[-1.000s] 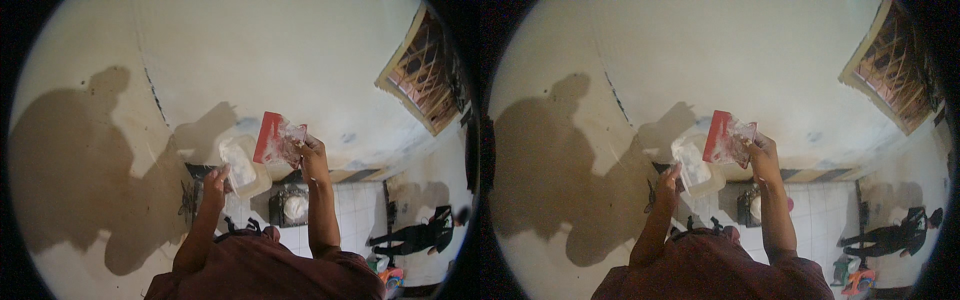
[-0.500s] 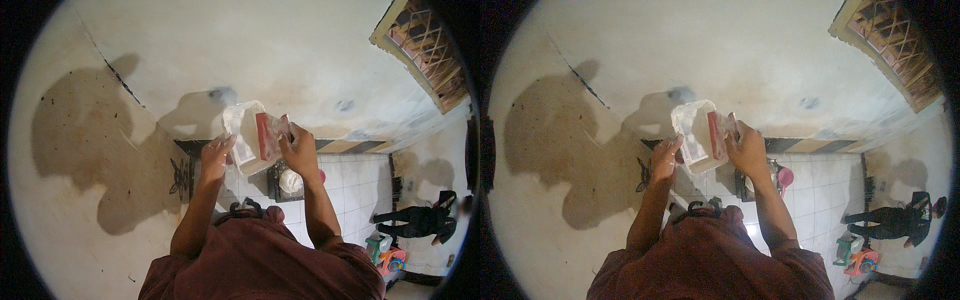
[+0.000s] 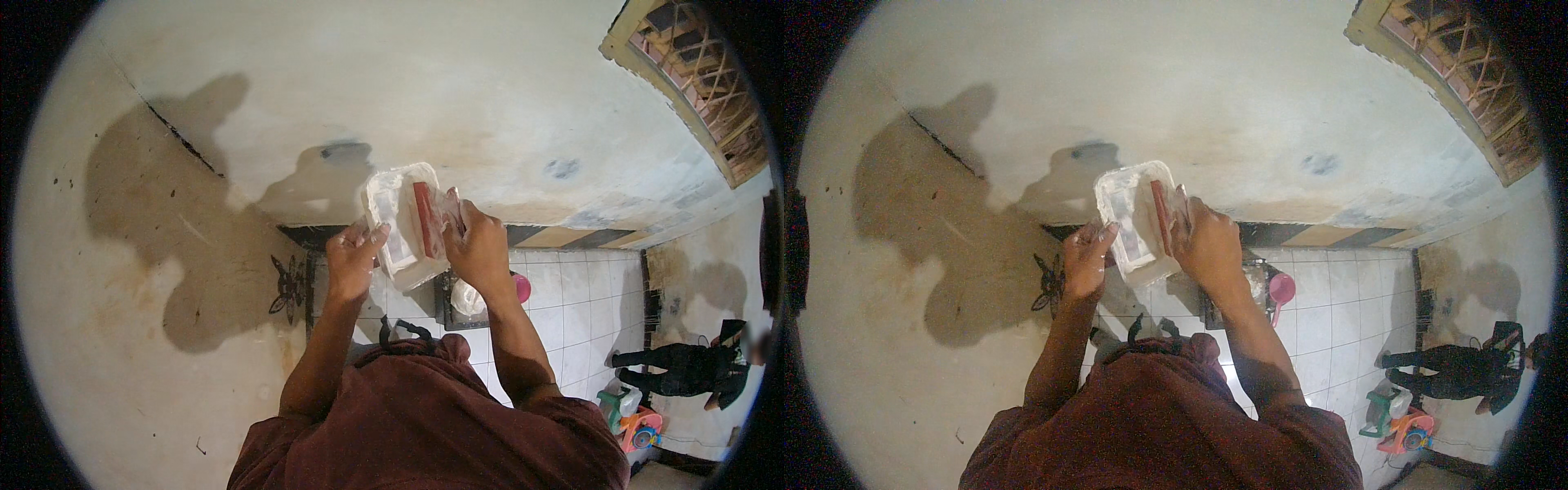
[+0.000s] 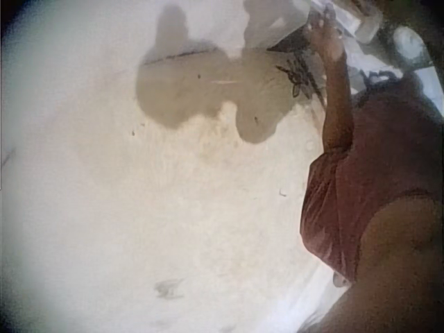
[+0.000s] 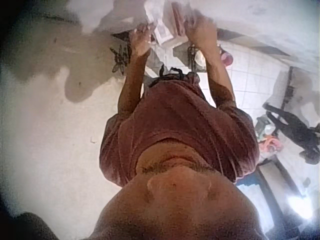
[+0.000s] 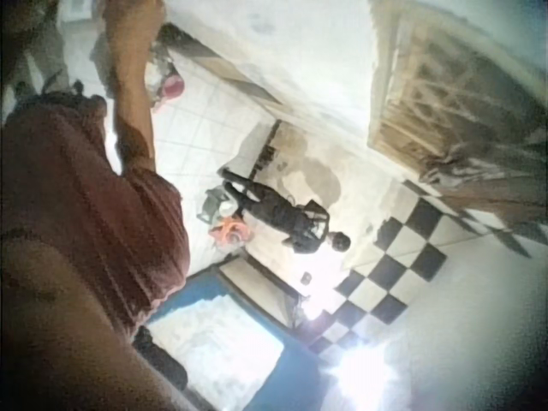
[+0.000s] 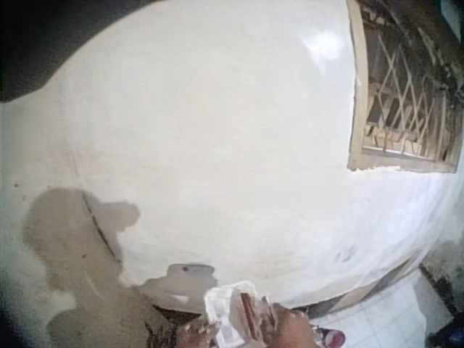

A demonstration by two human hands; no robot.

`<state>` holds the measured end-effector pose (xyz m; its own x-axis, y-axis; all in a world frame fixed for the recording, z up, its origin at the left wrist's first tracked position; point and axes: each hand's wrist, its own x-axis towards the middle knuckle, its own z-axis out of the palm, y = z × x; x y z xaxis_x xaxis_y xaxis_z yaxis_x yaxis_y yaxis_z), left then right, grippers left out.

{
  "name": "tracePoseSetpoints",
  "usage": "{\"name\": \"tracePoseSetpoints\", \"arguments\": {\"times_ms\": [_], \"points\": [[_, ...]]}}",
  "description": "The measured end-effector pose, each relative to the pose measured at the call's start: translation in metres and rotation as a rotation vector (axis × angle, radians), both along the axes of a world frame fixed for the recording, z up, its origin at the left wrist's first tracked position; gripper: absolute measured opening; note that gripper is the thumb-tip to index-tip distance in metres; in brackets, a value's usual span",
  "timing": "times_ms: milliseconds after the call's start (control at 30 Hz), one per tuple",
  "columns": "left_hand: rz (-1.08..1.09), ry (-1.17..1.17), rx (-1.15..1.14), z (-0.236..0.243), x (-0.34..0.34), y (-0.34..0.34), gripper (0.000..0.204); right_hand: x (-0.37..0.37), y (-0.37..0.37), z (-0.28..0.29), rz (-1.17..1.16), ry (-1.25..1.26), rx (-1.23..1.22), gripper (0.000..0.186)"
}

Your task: The person applies white putty to a wall using a spatula, repeatedly scooping more material from a plastic container.

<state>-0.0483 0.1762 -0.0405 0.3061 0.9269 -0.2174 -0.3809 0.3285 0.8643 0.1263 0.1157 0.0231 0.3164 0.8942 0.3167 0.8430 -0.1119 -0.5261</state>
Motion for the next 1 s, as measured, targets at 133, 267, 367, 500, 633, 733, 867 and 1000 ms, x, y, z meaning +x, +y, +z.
{"name": "tracePoseSetpoints", "arguments": {"times_ms": [133, 267, 367, 500, 633, 733, 867, 1000], "points": [[-0.018, 0.141, 0.099, -0.002, -0.003, 0.005, 0.024, 0.004, 0.000, 0.001, 0.022, 0.069, -0.027, 0.015], [-0.043, 0.074, 0.069, 0.003, 0.000, 0.005, 0.026, 0.011, -0.003, 0.001, 0.061, 0.144, -0.041, 0.017], [-0.089, 0.015, 0.003, 0.011, 0.004, 0.003, 0.028, 0.006, -0.004, 0.007, 0.030, 0.138, -0.068, 0.017], [-0.097, 0.121, 0.134, 0.018, 0.008, -0.001, 0.029, 0.004, -0.010, 0.006, 0.048, 0.093, -0.021, 0.017], [-0.087, 0.051, 0.176, 0.021, 0.008, -0.011, 0.032, 0.004, -0.020, 0.006, 0.049, 0.217, -0.006, 0.021], [-0.105, 0.084, 0.183, 0.028, 0.009, -0.018, 0.034, 0.008, -0.025, -0.002, 0.067, 0.278, 0.050, 0.022], [-0.126, 0.110, 0.179, 0.018, 0.008, -0.021, 0.034, 0.011, -0.025, -0.009, 0.036, 0.409, 0.039, 0.022], [-0.114, 0.121, 0.089, 0.019, 0.012, -0.025, 0.032, 0.023, -0.024, -0.027, 0.026, 0.702, 0.114, 0.022]]}}
